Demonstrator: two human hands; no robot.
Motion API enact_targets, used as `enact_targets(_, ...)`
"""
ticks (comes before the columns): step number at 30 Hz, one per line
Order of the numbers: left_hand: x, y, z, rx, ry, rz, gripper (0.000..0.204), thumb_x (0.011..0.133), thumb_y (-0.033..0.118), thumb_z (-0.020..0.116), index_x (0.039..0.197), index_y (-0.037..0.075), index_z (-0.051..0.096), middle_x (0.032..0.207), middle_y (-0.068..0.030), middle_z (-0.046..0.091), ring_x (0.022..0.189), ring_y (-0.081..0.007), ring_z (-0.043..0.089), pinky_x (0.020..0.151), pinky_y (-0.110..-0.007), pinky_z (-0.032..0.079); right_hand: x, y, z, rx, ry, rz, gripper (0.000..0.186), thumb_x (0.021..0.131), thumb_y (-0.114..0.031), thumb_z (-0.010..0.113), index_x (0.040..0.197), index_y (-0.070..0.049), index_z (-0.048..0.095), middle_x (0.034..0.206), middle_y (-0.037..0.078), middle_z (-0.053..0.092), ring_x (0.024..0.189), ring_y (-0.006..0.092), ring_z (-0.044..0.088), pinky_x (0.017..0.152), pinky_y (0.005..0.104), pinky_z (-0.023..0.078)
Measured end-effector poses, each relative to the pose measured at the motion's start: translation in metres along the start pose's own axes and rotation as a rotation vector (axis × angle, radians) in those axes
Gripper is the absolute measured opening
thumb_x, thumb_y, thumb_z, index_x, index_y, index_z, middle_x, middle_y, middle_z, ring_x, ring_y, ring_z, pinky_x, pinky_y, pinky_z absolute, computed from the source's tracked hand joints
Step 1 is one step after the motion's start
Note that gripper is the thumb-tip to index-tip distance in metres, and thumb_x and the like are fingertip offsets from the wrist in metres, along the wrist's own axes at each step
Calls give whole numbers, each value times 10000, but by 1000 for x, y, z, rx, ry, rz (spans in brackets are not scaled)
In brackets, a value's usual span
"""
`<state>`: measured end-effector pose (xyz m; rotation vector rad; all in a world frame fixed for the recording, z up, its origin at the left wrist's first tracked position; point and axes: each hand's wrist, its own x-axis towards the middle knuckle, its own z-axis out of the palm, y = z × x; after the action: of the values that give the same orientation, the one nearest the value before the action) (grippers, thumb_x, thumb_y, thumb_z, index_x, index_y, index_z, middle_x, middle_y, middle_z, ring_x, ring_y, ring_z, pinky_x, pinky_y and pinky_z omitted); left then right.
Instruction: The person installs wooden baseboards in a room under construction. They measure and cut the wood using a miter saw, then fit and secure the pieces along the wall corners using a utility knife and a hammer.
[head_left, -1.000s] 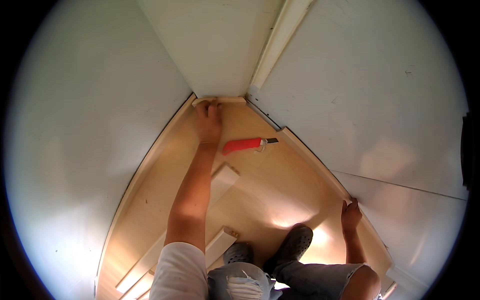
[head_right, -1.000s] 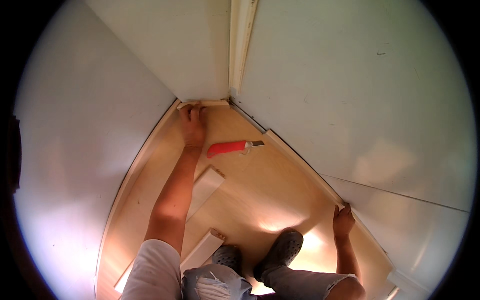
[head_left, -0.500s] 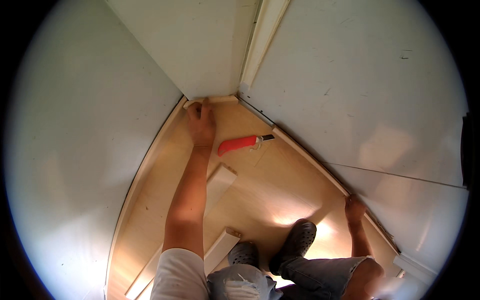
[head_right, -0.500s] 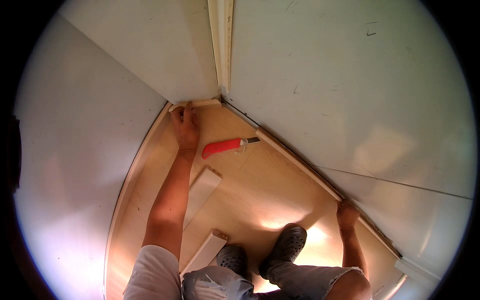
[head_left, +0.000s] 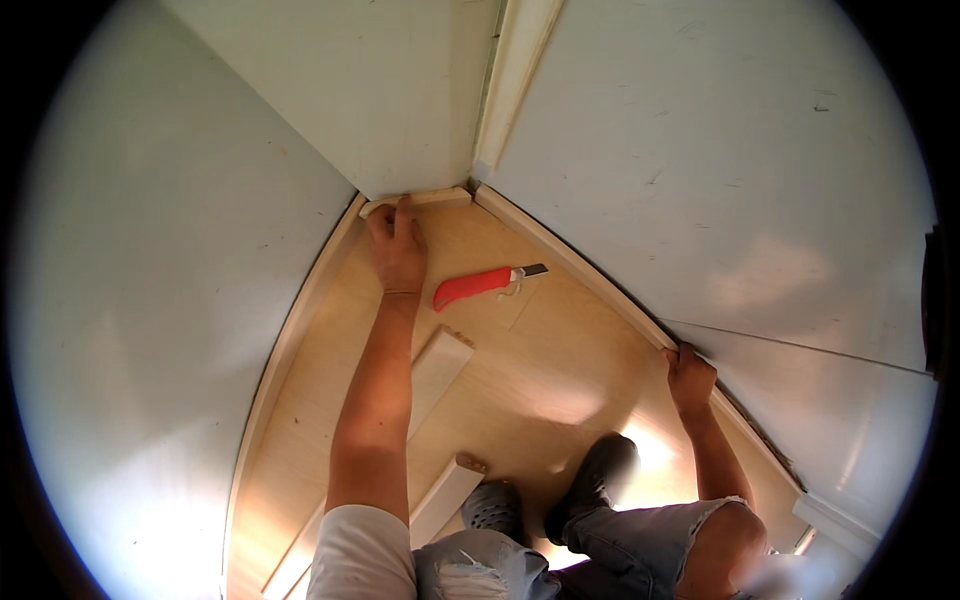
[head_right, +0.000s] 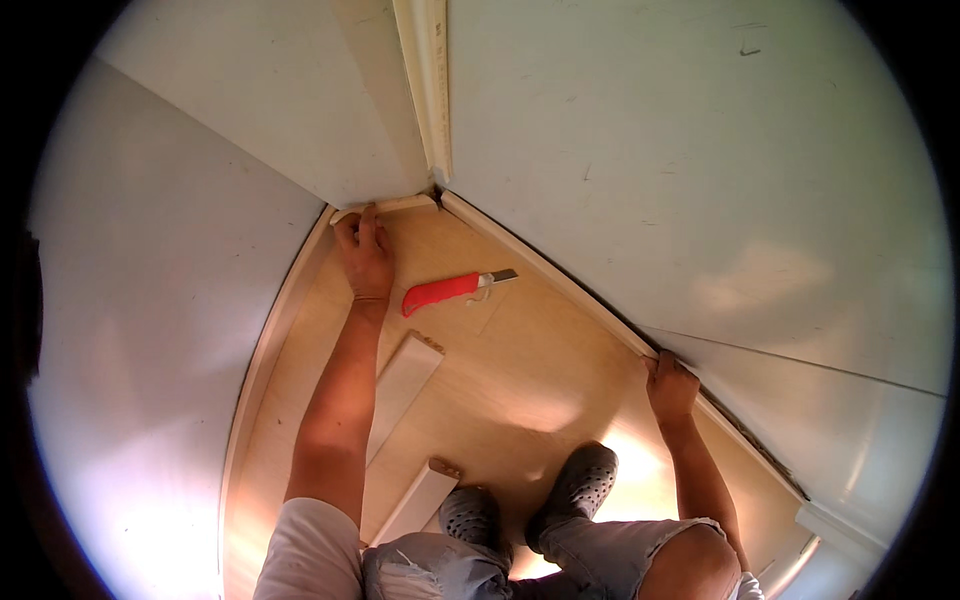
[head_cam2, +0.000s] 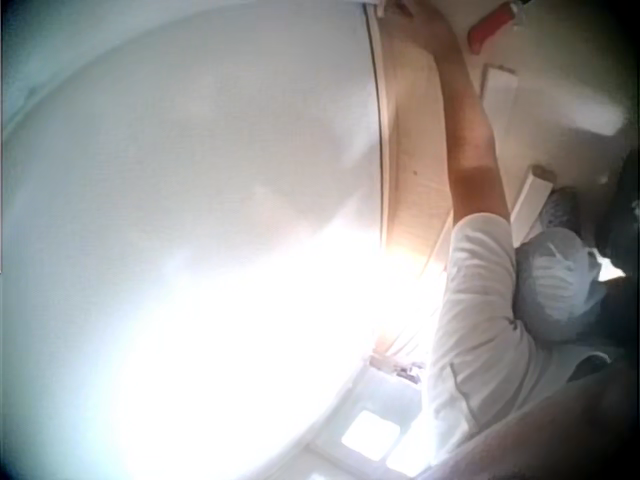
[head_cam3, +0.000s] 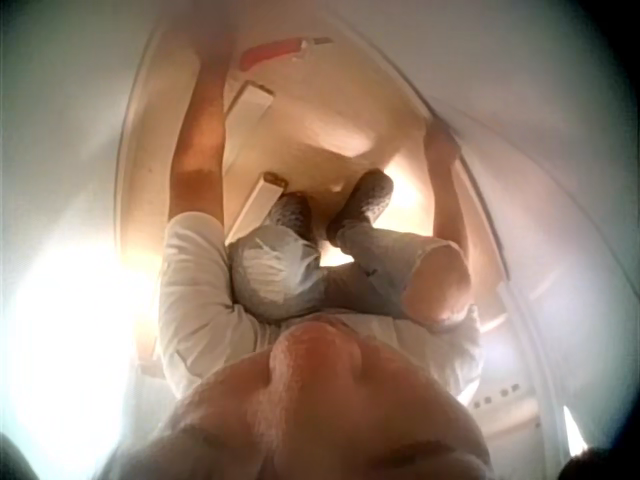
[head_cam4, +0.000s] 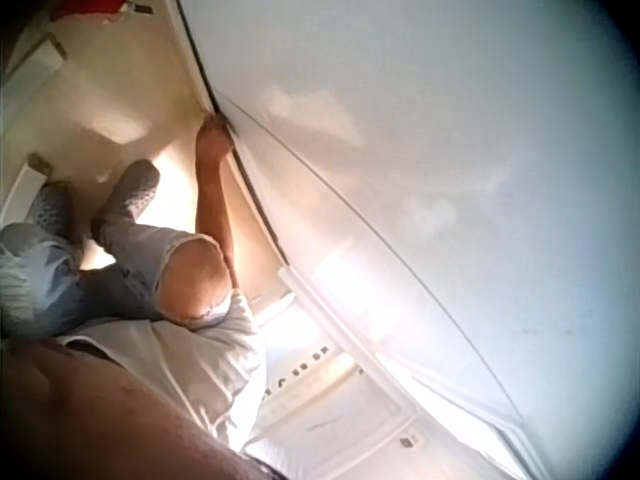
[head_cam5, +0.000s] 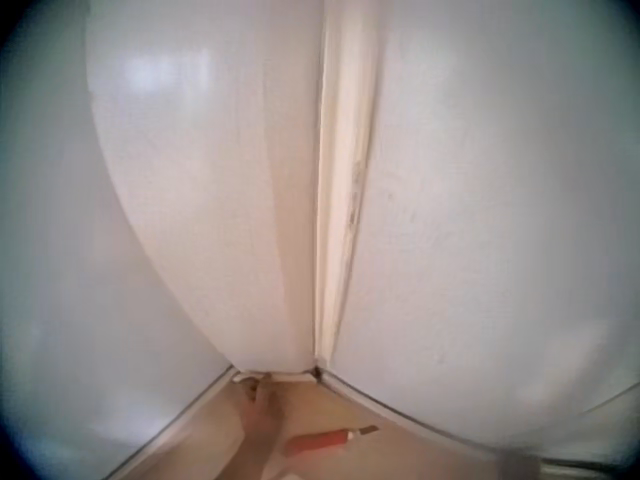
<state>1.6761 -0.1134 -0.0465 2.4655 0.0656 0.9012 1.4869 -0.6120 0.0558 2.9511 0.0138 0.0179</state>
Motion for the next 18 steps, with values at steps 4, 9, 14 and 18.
enact_targets(4,-2,1,0,8,-19,-30,384,874,7,658,1246,100,634,1077,-161,528,948,-340,562,774,-426,510,4,-2,-3,20,34,-31,354,893,-368,738,757,-100,550,565,106,589,523,314,618,470,419,474)
enact_targets(9,-3,-2,2,28,-9,-19,464,829,22,678,1278,130,640,1080,-134,547,946,-304,566,789,-435,516,5,2,-5,69,59,-49,349,882,-349,752,737,-98,559,583,117,593,526,325,607,477,418,470)
enact_targets(14,-2,0,2,13,14,7,461,833,16,674,1279,124,632,1091,-140,537,940,-300,566,780,-429,517,9,-3,0,68,85,-100,356,894,-371,740,762,-93,559,572,116,569,496,319,584,464,418,467)
enact_targets(18,-2,-1,1,4,-1,-2,471,834,7,673,1289,115,621,1092,-140,532,937,-300,564,781,-427,517,13,-14,-2,76,60,-89,337,886,-364,751,803,-90,573,584,114,586,512,318,600,472,420,476)
